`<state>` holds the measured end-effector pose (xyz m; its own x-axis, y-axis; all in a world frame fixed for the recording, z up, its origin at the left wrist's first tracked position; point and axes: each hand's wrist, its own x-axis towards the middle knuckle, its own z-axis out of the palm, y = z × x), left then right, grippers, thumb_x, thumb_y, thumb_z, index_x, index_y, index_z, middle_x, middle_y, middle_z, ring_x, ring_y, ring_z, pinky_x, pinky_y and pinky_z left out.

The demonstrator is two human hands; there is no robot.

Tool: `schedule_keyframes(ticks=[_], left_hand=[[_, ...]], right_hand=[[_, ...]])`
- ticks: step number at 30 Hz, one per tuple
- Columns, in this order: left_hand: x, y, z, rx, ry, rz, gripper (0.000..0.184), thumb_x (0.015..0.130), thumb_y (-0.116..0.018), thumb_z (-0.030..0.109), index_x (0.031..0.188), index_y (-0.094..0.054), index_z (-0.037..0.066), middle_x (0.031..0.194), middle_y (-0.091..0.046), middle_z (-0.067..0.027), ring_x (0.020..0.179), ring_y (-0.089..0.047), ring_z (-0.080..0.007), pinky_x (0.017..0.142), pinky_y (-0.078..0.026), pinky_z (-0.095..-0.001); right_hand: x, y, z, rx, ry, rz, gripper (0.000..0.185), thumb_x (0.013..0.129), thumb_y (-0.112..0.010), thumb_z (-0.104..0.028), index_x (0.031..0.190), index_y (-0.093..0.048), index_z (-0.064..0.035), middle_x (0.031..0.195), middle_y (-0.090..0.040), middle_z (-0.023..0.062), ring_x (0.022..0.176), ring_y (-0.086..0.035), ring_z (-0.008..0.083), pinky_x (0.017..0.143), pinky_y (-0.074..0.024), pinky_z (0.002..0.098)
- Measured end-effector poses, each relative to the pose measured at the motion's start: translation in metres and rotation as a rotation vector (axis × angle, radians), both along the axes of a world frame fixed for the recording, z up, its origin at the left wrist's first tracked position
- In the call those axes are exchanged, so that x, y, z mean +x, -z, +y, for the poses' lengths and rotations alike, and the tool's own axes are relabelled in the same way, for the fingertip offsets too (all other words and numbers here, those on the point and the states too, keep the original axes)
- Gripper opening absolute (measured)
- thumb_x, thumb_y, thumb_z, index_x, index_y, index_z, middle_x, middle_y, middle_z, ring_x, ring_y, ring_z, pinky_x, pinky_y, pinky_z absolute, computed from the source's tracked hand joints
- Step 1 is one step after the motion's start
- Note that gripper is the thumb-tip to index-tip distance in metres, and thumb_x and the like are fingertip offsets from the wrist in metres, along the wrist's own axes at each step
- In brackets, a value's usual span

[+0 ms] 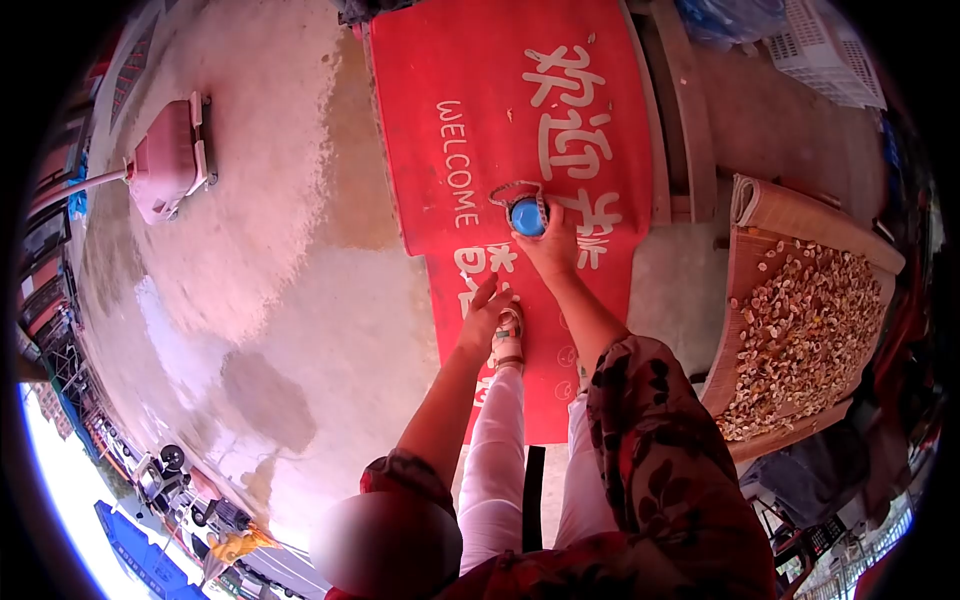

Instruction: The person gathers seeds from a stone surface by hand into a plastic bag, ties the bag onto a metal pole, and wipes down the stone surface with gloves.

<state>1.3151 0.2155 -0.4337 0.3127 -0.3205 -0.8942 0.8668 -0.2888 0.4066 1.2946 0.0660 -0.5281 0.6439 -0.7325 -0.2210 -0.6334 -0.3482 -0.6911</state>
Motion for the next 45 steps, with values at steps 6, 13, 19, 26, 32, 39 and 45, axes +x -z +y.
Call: schedule_keyframes(ticks=[6, 13, 19, 26, 32, 39, 45], left_hand=[[0.016, 0.006, -0.002, -0.009, -0.045, -0.102, 0.059, 0.08, -0.054, 0.019, 0.134, -0.033, 0.005, 0.123, -0.042, -0.0085, 0.109, -0.045, -0.017, 0.089, -0.04, -0.033], [-0.007, 0.0, 0.01, 0.046, -0.145, -0.119, 0.055, 0.082, -0.052, 0.019, 0.132, -0.034, 0.003, 0.123, -0.042, -0.0086, 0.108, -0.046, -0.0188, 0.087, -0.041, -0.0343], [-0.066, -0.056, 0.038, 0.094, -0.028, -0.014, 0.055, 0.086, -0.049, 0.026, 0.134, -0.031, 0.007, 0.131, -0.035, -0.0117, 0.115, -0.043, -0.023, 0.091, -0.039, -0.0371], [-0.167, -0.139, -0.023, -0.094, 0.374, 0.046, 0.052, 0.09, -0.045, 0.028, 0.135, -0.028, 0.009, 0.125, -0.039, -0.0073, 0.112, -0.045, -0.0199, 0.087, -0.04, -0.036], [-0.254, -0.242, -0.116, -0.197, 0.486, 0.04, 0.046, 0.089, -0.047, 0.02, 0.132, -0.034, 0.008, 0.112, -0.048, -0.0041, 0.107, -0.048, -0.0205, 0.084, -0.043, -0.0343], [-0.297, -0.277, -0.13, -0.26, 0.976, 0.013, 0.036, 0.087, -0.051, 0.027, 0.116, -0.049, 0.007, 0.104, -0.054, -0.0052, 0.094, -0.053, -0.0204, 0.078, -0.043, -0.0318], [-0.345, -0.305, -0.138, -0.281, 1.225, 0.052, 0.034, 0.086, -0.051, 0.032, 0.111, -0.052, 0.009, 0.101, -0.056, -0.0035, 0.089, -0.054, -0.0175, 0.076, -0.043, -0.0315]], right_hand=[[0.001, -0.024, -0.002, -0.152, -0.067, -0.09, 0.088, 0.051, -0.082, -0.022, 0.122, -0.032, -0.0054, 0.12, -0.041, 0.0175, 0.11, -0.039, 0.0343, 0.093, -0.0362, 0.0428], [-0.023, -0.057, 0.001, -0.166, -0.062, -0.249, 0.086, 0.055, -0.079, -0.02, 0.123, -0.03, -0.003, 0.124, -0.035, 0.0217, 0.114, -0.036, 0.0374, 0.094, -0.0347, 0.0435], [-0.165, -0.113, 0.025, 0.155, 0.067, -0.151, 0.071, 0.064, -0.069, -0.019, 0.123, -0.032, -0.003, 0.122, -0.038, 0.0213, 0.112, -0.039, 0.0392, 0.093, -0.0356, 0.0442], [-0.312, -0.219, 0.025, 0.363, 0.262, -0.198, 0.059, 0.073, -0.068, -0.02, 0.12, -0.037, -0.0017, 0.114, -0.047, 0.0174, 0.102, -0.051, 0.0273, 0.084, -0.0436, 0.0358], [-0.415, -0.334, -0.011, 0.366, 0.511, -0.355, 0.057, 0.075, -0.067, -0.019, 0.119, -0.037, -0.0019, 0.114, -0.046, 0.0163, 0.1, -0.053, 0.0267, 0.082, -0.0453, 0.0342], [-0.564, -0.412, 0.029, 0.342, 0.966, -0.25, 0.031, 0.087, -0.052, -0.028, 0.102, -0.055, -0.002, 0.088, -0.063, 0.015, 0.083, -0.062, 0.0255, 0.071, -0.048, 0.0345], [-0.621, -0.432, 0.108, 0.303, 1.361, -0.474, 0.03, 0.091, -0.048, -0.029, 0.102, -0.054, -0.0017, 0.085, -0.061, 0.0128, 0.082, -0.061, 0.022, 0.071, -0.0472, 0.0321]])
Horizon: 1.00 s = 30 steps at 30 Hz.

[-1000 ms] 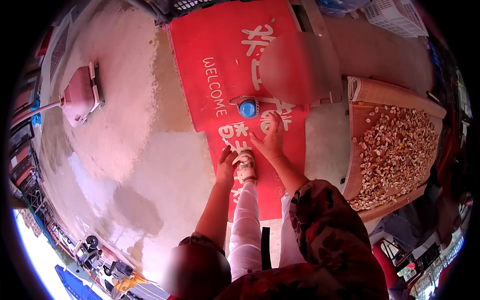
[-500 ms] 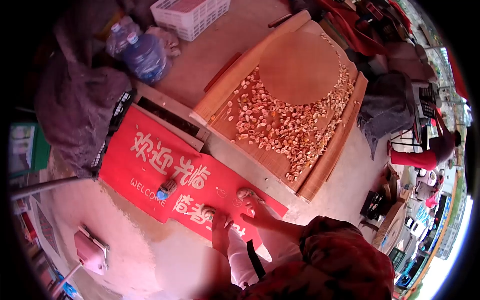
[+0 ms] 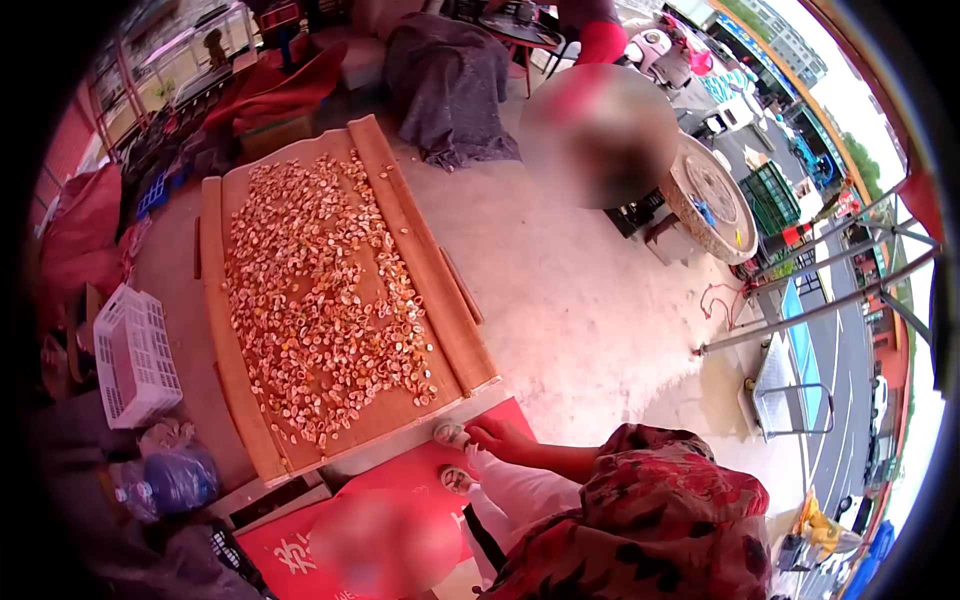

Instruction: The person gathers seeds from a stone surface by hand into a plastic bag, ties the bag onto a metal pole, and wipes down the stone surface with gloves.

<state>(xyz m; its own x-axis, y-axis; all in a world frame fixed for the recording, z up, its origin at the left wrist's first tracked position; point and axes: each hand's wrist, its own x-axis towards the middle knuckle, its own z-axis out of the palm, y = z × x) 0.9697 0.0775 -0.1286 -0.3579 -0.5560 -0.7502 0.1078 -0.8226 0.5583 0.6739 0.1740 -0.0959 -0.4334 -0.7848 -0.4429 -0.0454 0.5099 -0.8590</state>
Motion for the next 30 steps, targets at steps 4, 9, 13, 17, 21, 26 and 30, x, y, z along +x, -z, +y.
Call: schedule_keyframes(ticks=[4, 9, 13, 17, 21, 26, 30], left_hand=[[-0.059, -0.019, -0.015, -0.112, 0.119, 0.03, 0.032, 0.087, -0.049, 0.033, 0.111, -0.053, 0.011, 0.098, -0.058, 0.0, 0.088, -0.055, -0.0148, 0.076, -0.043, -0.0301], [-0.209, -0.07, -0.01, -0.184, 0.27, 0.078, 0.021, 0.088, -0.048, 0.022, 0.106, -0.05, 0.011, 0.099, -0.056, -0.0004, 0.087, -0.054, -0.014, 0.073, -0.043, -0.0281], [-0.339, -0.082, 0.035, -0.263, 0.444, 0.058, 0.022, 0.087, -0.048, 0.021, 0.105, -0.049, 0.009, 0.096, -0.056, -0.0018, 0.086, -0.055, -0.0141, 0.074, -0.044, -0.0286], [-0.469, -0.068, 0.102, -0.178, 0.586, 0.117, 0.022, 0.087, -0.048, 0.019, 0.105, -0.05, 0.008, 0.095, -0.057, -0.0034, 0.087, -0.055, -0.0148, 0.075, -0.045, -0.0296], [-0.597, -0.076, 0.192, 0.0, 0.615, 0.161, 0.022, 0.087, -0.048, 0.019, 0.105, -0.05, 0.007, 0.096, -0.058, -0.0053, 0.087, -0.056, -0.0168, 0.076, -0.045, -0.0305], [-0.75, -0.12, 0.29, -0.048, 0.912, 0.29, 0.021, 0.087, -0.048, 0.019, 0.105, -0.05, 0.007, 0.096, -0.058, -0.0049, 0.086, -0.056, -0.017, 0.077, -0.044, -0.0306], [-0.817, -0.119, 0.321, -0.084, 1.048, 0.271, 0.02, 0.087, -0.048, 0.019, 0.104, -0.051, 0.008, 0.094, -0.058, -0.0046, 0.086, -0.056, -0.0173, 0.076, -0.044, -0.0312]], right_hand=[[-0.027, -0.033, 0.018, -0.241, 0.185, -0.149, 0.034, 0.092, -0.046, -0.029, 0.11, -0.047, -0.0011, 0.091, -0.06, 0.0103, 0.08, -0.06, 0.0177, 0.072, -0.0476, 0.03], [-0.116, -0.055, 0.087, -0.302, 0.345, -0.021, 0.037, 0.092, -0.046, -0.029, 0.117, -0.04, -0.003, 0.091, -0.06, 0.0118, 0.076, -0.06, 0.0169, 0.07, -0.0481, 0.0312], [-0.213, -0.051, 0.18, -0.308, 0.579, -0.008, 0.035, 0.092, -0.046, -0.028, 0.115, -0.041, -0.0024, 0.087, -0.059, 0.0099, 0.073, -0.058, 0.0152, 0.067, -0.0476, 0.0293], [-0.317, -0.039, 0.287, -0.276, 0.734, -0.112, 0.033, 0.093, -0.044, -0.026, 0.114, -0.043, -0.0005, 0.088, -0.058, 0.0069, 0.075, -0.058, 0.0122, 0.068, -0.0479, 0.0256], [-0.415, -0.074, 0.396, -0.346, 1.0, 0.031, 0.031, 0.093, -0.045, -0.028, 0.109, -0.048, -0.0015, 0.085, -0.06, 0.007, 0.071, -0.058, 0.0124, 0.067, -0.0473, 0.0249], [-0.512, -0.098, 0.508, -0.392, 1.324, 0.081, 0.032, 0.094, -0.041, -0.03, 0.106, -0.051, -0.0021, 0.085, -0.06, 0.0071, 0.073, -0.059, 0.0141, 0.066, -0.0474, 0.0256], [-0.552, -0.106, 0.543, -0.497, 1.43, 0.094, 0.032, 0.094, -0.042, -0.03, 0.104, -0.052, -0.0013, 0.085, -0.06, 0.0076, 0.072, -0.06, 0.0153, 0.065, -0.0477, 0.0266]])
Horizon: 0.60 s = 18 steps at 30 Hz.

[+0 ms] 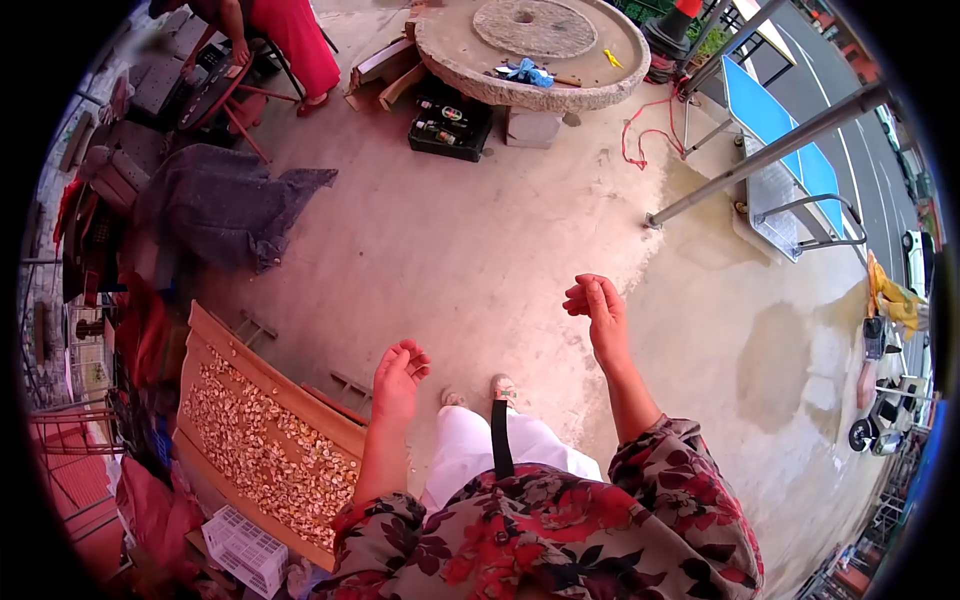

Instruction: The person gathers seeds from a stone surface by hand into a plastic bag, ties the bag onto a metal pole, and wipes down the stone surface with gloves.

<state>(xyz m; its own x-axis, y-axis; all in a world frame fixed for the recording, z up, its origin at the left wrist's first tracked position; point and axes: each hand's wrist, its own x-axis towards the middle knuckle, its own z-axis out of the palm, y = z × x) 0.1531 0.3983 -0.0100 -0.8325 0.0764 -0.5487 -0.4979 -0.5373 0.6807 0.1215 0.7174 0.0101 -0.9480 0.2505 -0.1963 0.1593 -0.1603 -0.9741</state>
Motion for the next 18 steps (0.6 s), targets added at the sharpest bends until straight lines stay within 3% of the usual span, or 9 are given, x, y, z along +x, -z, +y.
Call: schedule_keyframes(ticks=[5, 11, 18], left_hand=[[-0.045, 0.037, 0.026, 0.011, -0.004, -0.222, 0.016, 0.086, -0.049, 0.018, 0.099, -0.054, 0.009, 0.09, -0.058, -0.0045, 0.083, -0.056, -0.0185, 0.073, -0.045, -0.0324], [-0.134, 0.071, 0.058, 0.005, 0.049, -0.419, 0.014, 0.087, -0.049, 0.016, 0.097, -0.053, 0.007, 0.088, -0.057, -0.006, 0.079, -0.056, -0.0186, 0.068, -0.046, -0.0306], [-0.362, 0.082, 0.09, -0.127, 0.121, -0.36, 0.014, 0.085, -0.053, 0.018, 0.096, -0.053, 0.009, 0.086, -0.057, -0.0033, 0.081, -0.056, -0.0144, 0.066, -0.047, -0.0281]], right_hand=[[-0.027, 0.022, 0.003, -0.175, -0.063, -0.163, 0.026, 0.093, -0.045, -0.024, 0.1, -0.053, -0.0011, 0.08, -0.06, 0.0066, 0.068, -0.058, 0.0127, 0.063, -0.0473, 0.0249], [-0.11, 0.074, 0.029, -0.143, -0.245, -0.435, 0.023, 0.091, -0.048, -0.023, 0.099, -0.055, -0.0026, 0.08, -0.06, 0.0049, 0.067, -0.058, 0.0108, 0.059, -0.046, 0.0232], [-0.288, 0.095, 0.095, 0.039, -0.115, -0.453, 0.019, 0.089, -0.051, -0.018, 0.097, -0.056, -0.0018, 0.079, -0.06, 0.0057, 0.067, -0.058, 0.0104, 0.059, -0.0468, 0.0228]])
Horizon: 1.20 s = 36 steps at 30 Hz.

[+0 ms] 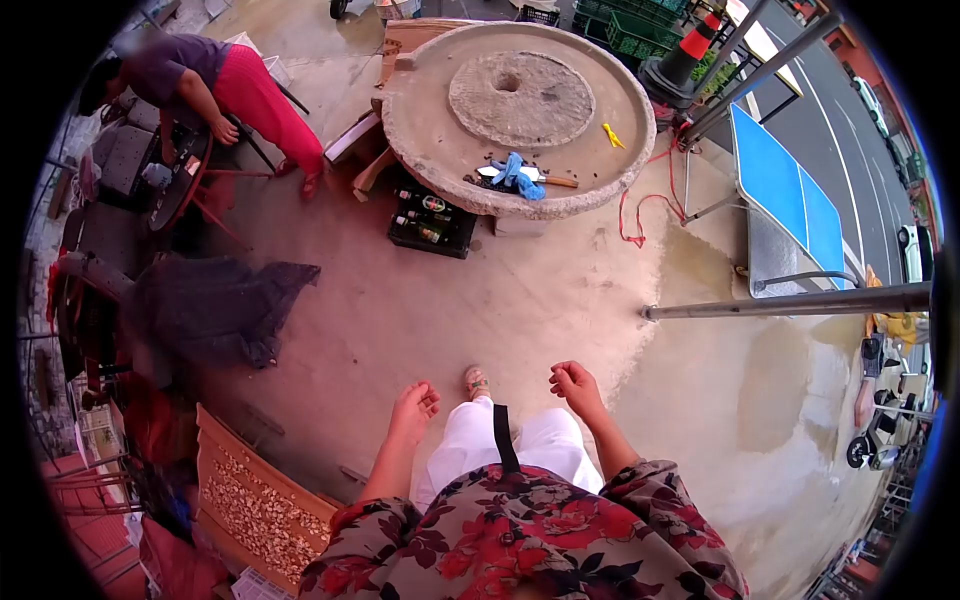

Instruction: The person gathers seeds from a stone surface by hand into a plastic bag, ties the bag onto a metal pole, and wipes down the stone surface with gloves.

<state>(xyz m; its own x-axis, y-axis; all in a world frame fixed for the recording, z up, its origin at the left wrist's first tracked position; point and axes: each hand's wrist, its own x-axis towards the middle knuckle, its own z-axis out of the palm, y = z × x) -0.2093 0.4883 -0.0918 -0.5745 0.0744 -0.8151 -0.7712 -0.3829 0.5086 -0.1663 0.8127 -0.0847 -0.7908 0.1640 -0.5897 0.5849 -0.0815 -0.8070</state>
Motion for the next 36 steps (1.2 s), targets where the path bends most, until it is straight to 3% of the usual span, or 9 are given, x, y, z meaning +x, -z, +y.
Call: schedule_keyframes(ticks=[6, 8, 13, 16, 20, 27, 33, 34, 36], left_hand=[[-0.221, -0.019, 0.11, -0.199, 0.202, 0.276, 0.02, 0.084, -0.056, 0.016, 0.102, -0.05, 0.011, 0.089, -0.053, 0.0014, 0.08, -0.053, -0.0083, 0.064, -0.044, -0.024], [-0.28, 0.0, 0.155, -0.302, 0.284, 0.379, 0.031, 0.082, -0.059, 0.018, 0.109, -0.047, 0.009, 0.101, -0.051, -0.0009, 0.084, -0.052, -0.0088, 0.069, -0.045, -0.0248], [-0.371, 0.092, 0.262, -0.949, 0.726, 0.782, 0.076, 0.065, -0.075, 0.034, 0.126, -0.037, 0.01, 0.128, -0.034, -0.0192, 0.116, -0.039, -0.0289, 0.096, -0.034, -0.0414], [-0.403, 0.12, 0.319, -1.134, 0.901, 0.646, 0.09, 0.056, -0.079, 0.037, 0.131, -0.032, 0.017, 0.134, -0.024, -0.0237, 0.127, -0.021, -0.0371, 0.102, -0.023, -0.0474], [-0.446, 0.158, 0.349, -1.217, 1.057, 0.686, 0.09, 0.054, -0.08, 0.035, 0.131, -0.034, 0.022, 0.139, -0.017, -0.0216, 0.128, -0.016, -0.0411, 0.1, -0.02, -0.0531], [-0.497, 0.209, 0.362, -1.239, 1.25, 0.645, 0.083, 0.05, -0.082, 0.03, 0.124, -0.044, 0.025, 0.137, -0.022, -0.017, 0.127, -0.018, -0.0393, 0.1, -0.021, -0.052], [-0.502, 0.253, 0.354, -1.254, 1.174, 0.812, 0.026, 0.073, -0.061, 0.013, 0.099, -0.058, 0.012, 0.117, -0.046, -0.0129, 0.11, -0.042, -0.0327, 0.089, -0.037, -0.0431], [-0.501, 0.254, 0.353, -1.273, 1.097, 0.871, 0.015, 0.076, -0.05, 0.006, 0.089, -0.058, 0.009, 0.101, -0.053, -0.0117, 0.096, -0.049, -0.0295, 0.081, -0.042, -0.0385], [-0.506, 0.26, 0.348, -1.175, 1.141, 0.844, 0.017, 0.074, -0.053, 0.006, 0.09, -0.057, 0.009, 0.095, -0.054, -0.0116, 0.092, -0.051, -0.0288, 0.078, -0.043, -0.0382]], right_hand=[[-0.124, 0.016, 0.089, 0.207, 0.104, 0.127, 0.016, 0.087, -0.052, -0.016, 0.097, -0.057, -0.0035, 0.079, -0.061, 0.0043, 0.067, -0.057, 0.0089, 0.059, -0.0451, 0.0213], [-0.162, 0.048, 0.123, 0.336, 0.08, 0.168, 0.016, 0.085, -0.055, -0.014, 0.094, -0.058, -0.002, 0.078, -0.062, 0.0047, 0.067, -0.057, 0.0099, 0.062, -0.0466, 0.0228], [-0.296, 0.104, 0.186, 0.523, -0.171, 0.17, 0.019, 0.08, -0.06, -0.014, 0.092, -0.058, 0.0, 0.081, -0.063, 0.0112, 0.068, -0.06, 0.0175, 0.064, -0.0482, 0.0289], [-0.372, 0.143, 0.219, 0.684, -0.384, 0.236, 0.02, 0.077, -0.061, -0.014, 0.091, -0.058, -0.0002, 0.084, -0.062, 0.0144, 0.075, -0.06, 0.0256, 0.068, -0.0478, 0.0344], [-0.463, 0.17, 0.23, 0.887, -0.569, 0.281, 0.027, 0.073, -0.064, -0.016, 0.095, -0.056, -0.0022, 0.089, -0.059, 0.0146, 0.086, -0.055, 0.0313, 0.077, -0.0445, 0.0387], [-0.522, 0.233, 0.218, 1.096, -0.793, 0.156, 0.041, 0.067, -0.07, -0.019, 0.102, -0.053, -0.0079, 0.099, -0.053, 0.0101, 0.096, -0.048, 0.0279, 0.081, -0.0416, 0.0374], [-0.523, 0.252, 0.21, 1.154, -0.79, 0.16, 0.037, 0.067, -0.07, -0.024, 0.096, -0.053, -0.0085, 0.097, -0.05, 0.0079, 0.097, -0.046, 0.0259, 0.08, -0.0406, 0.0366], [-0.521, 0.255, 0.21, 1.145, -0.794, 0.157, 0.035, 0.068, -0.069, -0.023, 0.096, -0.053, -0.0089, 0.096, -0.05, 0.0078, 0.097, -0.046, 0.0258, 0.08, -0.0404, 0.0366], [-0.526, 0.264, 0.212, 1.16, -0.786, 0.149, 0.032, 0.069, -0.068, -0.022, 0.094, -0.053, -0.0098, 0.096, -0.05, 0.0075, 0.096, -0.046, 0.0256, 0.08, -0.04, 0.0368]])
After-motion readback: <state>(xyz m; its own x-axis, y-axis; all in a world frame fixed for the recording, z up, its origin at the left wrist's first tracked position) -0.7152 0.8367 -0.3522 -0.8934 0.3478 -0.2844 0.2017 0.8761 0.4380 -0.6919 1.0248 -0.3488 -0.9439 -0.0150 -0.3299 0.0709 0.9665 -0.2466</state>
